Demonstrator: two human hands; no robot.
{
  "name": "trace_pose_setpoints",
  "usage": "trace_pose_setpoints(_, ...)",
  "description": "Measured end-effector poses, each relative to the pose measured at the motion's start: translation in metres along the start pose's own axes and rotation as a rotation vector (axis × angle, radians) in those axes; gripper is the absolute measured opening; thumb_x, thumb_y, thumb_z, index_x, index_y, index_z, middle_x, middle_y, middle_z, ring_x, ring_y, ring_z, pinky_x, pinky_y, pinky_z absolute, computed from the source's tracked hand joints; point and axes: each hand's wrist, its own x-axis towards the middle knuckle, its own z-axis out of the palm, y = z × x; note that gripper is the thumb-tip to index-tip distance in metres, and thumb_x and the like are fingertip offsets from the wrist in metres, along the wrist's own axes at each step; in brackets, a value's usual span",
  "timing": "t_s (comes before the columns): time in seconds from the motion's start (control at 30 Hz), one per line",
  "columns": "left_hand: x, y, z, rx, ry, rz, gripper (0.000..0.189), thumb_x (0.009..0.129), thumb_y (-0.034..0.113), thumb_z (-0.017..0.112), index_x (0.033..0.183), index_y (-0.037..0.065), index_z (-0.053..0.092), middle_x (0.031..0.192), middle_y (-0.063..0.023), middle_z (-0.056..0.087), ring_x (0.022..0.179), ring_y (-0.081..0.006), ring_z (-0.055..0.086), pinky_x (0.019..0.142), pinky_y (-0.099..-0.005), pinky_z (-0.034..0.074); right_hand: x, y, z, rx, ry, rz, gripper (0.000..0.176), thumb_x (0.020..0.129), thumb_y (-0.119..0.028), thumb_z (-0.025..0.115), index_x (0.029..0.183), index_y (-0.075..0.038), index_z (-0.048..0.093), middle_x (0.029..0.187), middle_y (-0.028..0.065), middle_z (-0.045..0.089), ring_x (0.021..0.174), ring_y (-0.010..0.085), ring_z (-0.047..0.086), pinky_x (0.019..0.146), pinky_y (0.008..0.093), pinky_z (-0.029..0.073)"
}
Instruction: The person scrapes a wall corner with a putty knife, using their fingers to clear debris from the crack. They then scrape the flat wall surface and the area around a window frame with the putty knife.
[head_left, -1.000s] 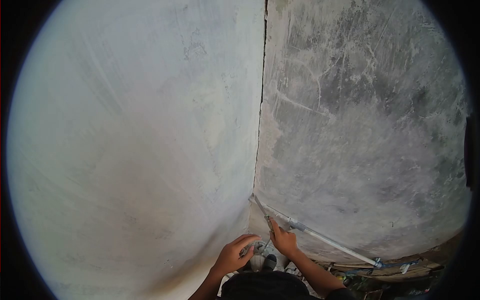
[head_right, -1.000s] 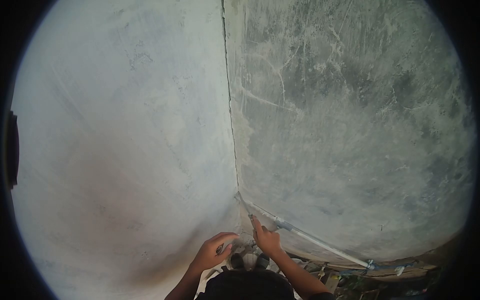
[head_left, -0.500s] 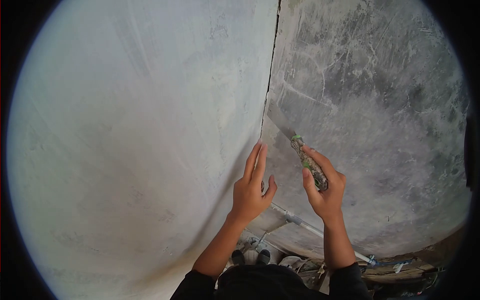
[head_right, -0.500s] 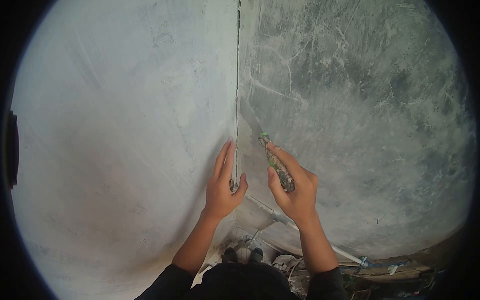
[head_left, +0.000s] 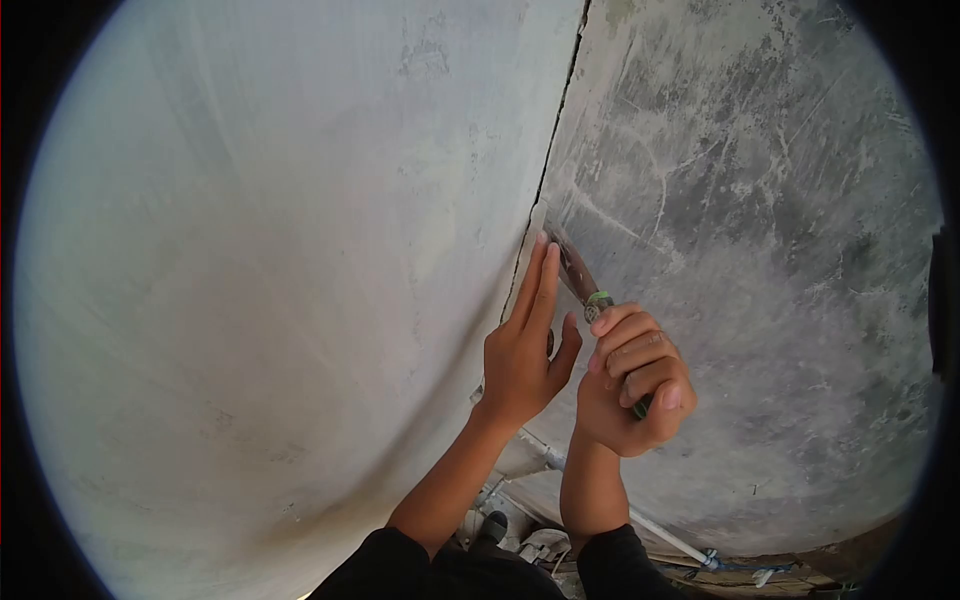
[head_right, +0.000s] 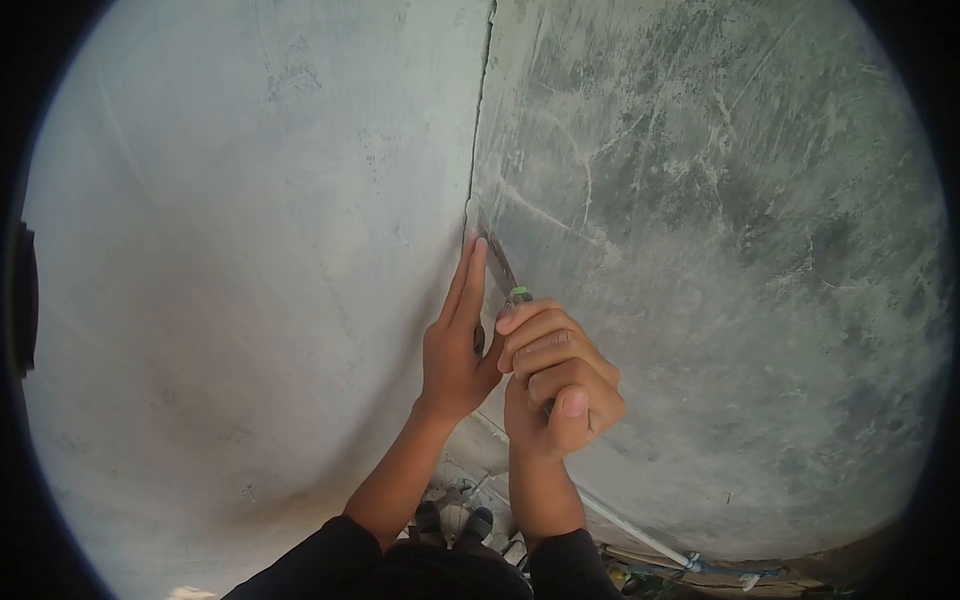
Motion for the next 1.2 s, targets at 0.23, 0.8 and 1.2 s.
trace_pose_setpoints(0.23,-0.047,-0.002,-0.044,0.073,-0.047,0.001,0.075,0.082,-0.002,0.064,0.153,-0.003,0.041,0.157,-0.0244,0.044,0.07,-0.0196,0.07,0.051,-0.026,0.047,0.002,0.003,0.02,-0.024,0.008,-0.052,0.04,0.098,-0.023,0.044,0.061,-0.009,0.04,0.052,0.0077,0.047,0.047,0.0199,0.043,0.057,0.042,0.046)
trace_pose_setpoints(0.8,-0.092,-0.008,-0.071,0.095,-0.21,-0.176,0.07,0.081,-0.003,0.063,0.149,-0.002,0.047,0.155,-0.0213,0.048,0.068,-0.0189,0.07,0.054,-0.0274,0.05,0.001,0.003,0.023,-0.041,-0.002,0.073,0.052,0.103,-0.032,0.051,0.06,-0.006,0.039,0.053,0.0072,0.046,0.049,0.0209,0.044,0.059,0.0427,0.046)
trace_pose_setpoints(1.2,-0.137,-0.013,-0.075,0.107,-0.319,-0.258,0.065,0.084,0.0,0.064,0.148,0.001,0.05,0.154,-0.0184,0.05,0.071,-0.0214,0.07,0.058,-0.0286,0.052,-0.005,-0.008,0.013,0.069,0.02,0.001,0.05,0.103,-0.028,0.05,0.061,-0.004,0.042,0.053,0.0101,0.048,0.048,0.0218,0.045,0.057,0.0434,0.046)
